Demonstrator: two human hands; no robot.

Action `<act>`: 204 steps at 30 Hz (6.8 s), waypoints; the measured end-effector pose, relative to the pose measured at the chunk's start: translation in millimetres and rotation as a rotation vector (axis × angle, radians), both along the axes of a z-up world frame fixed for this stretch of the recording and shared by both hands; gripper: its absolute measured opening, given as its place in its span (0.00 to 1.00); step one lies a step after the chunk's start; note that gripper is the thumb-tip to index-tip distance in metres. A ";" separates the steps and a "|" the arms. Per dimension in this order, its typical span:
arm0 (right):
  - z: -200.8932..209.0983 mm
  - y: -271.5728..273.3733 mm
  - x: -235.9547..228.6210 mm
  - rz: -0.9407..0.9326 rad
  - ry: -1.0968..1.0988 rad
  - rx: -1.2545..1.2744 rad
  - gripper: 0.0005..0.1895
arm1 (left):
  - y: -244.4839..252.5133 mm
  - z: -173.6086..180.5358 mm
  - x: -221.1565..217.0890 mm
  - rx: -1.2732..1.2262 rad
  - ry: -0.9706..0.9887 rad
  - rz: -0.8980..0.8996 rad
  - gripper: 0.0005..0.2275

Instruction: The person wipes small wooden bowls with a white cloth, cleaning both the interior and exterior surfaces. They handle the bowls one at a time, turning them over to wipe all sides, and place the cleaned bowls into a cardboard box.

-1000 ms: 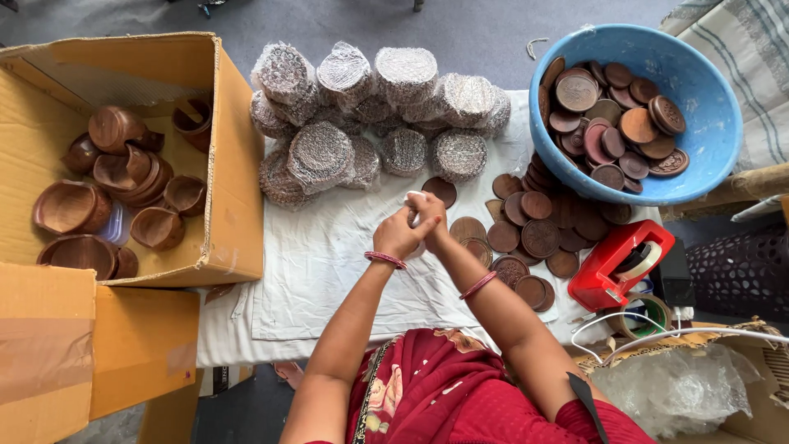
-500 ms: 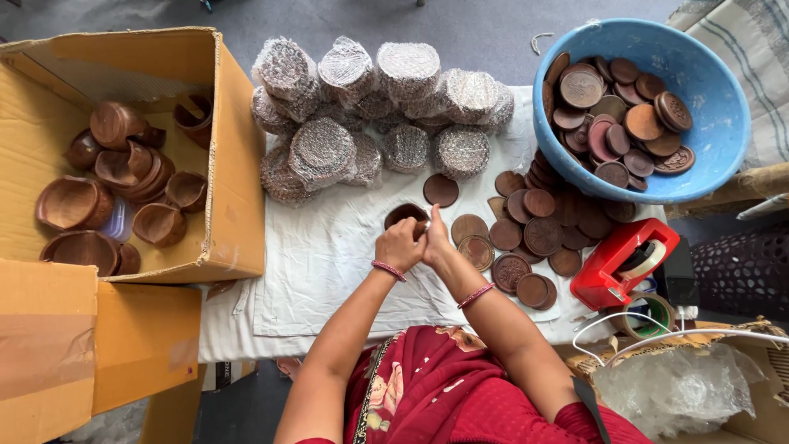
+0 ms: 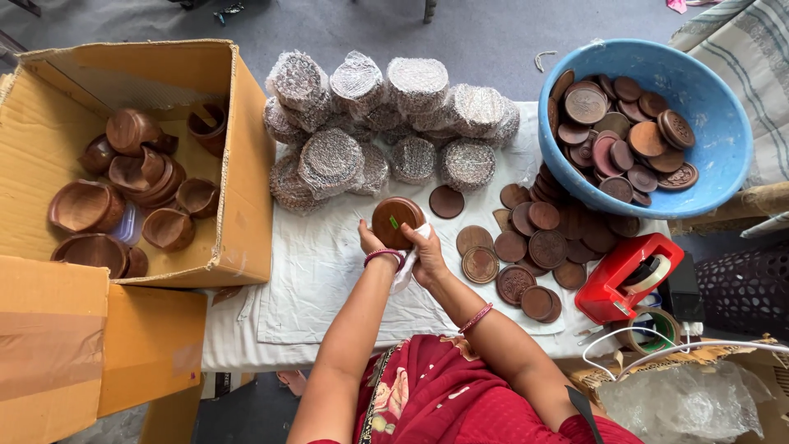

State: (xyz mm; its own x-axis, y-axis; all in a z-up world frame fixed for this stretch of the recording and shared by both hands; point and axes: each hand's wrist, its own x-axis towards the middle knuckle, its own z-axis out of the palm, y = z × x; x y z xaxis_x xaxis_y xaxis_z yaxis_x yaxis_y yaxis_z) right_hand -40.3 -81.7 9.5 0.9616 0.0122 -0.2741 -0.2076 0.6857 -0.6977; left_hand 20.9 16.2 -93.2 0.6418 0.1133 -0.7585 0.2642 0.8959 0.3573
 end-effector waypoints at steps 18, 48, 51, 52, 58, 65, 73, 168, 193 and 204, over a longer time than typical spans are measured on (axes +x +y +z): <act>-27.4 -50.9 52.1 -0.287 -0.156 -1.338 0.19 | -35.2 72.6 -31.0 0.097 -0.206 -0.602 0.34; -59.9 -91.9 75.3 0.161 -0.177 -2.059 0.26 | 6.3 -87.5 6.6 0.649 -0.205 -0.364 0.18; -113.1 -105.3 73.8 0.292 -0.207 -2.166 0.22 | 12.2 -27.0 -7.6 0.976 -0.333 -0.670 0.23; -99.3 -104.4 73.5 0.300 -0.209 -2.169 0.22 | 12.2 -27.2 -6.6 0.971 -0.328 -0.667 0.23; -73.4 -110.1 84.9 0.321 0.066 -1.953 0.32 | 21.0 -25.9 -1.0 1.409 -0.200 -0.637 0.22; -67.8 -120.9 81.2 0.489 0.005 -1.770 0.31 | 19.6 45.7 -30.7 1.535 -0.275 -0.629 0.14; -37.7 -109.4 68.7 0.964 -0.457 -1.287 0.20 | -25.9 -82.4 -45.7 0.276 -0.500 -0.932 0.21; -130.7 -76.9 -2.6 0.566 -0.686 -1.969 0.40 | -15.4 -2.1 -58.9 -0.162 -0.294 -0.598 0.41; -108.6 -58.2 6.6 0.636 -0.444 -1.965 0.46 | -14.0 -42.7 -56.3 -0.145 -0.325 -0.648 0.38; -140.7 -66.8 9.5 0.598 -0.552 -2.023 0.44 | -18.3 -175.8 -51.2 -0.381 -0.533 -0.551 0.39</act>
State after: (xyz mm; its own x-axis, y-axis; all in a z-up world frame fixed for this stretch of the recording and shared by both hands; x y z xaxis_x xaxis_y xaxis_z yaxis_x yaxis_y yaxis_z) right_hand -30.8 -148.5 -131.2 0.9192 0.3872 -0.0714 0.3611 -0.9013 -0.2394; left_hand -30.3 -2.1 -269.0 0.8121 -0.5212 -0.2625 0.5795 0.7730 0.2582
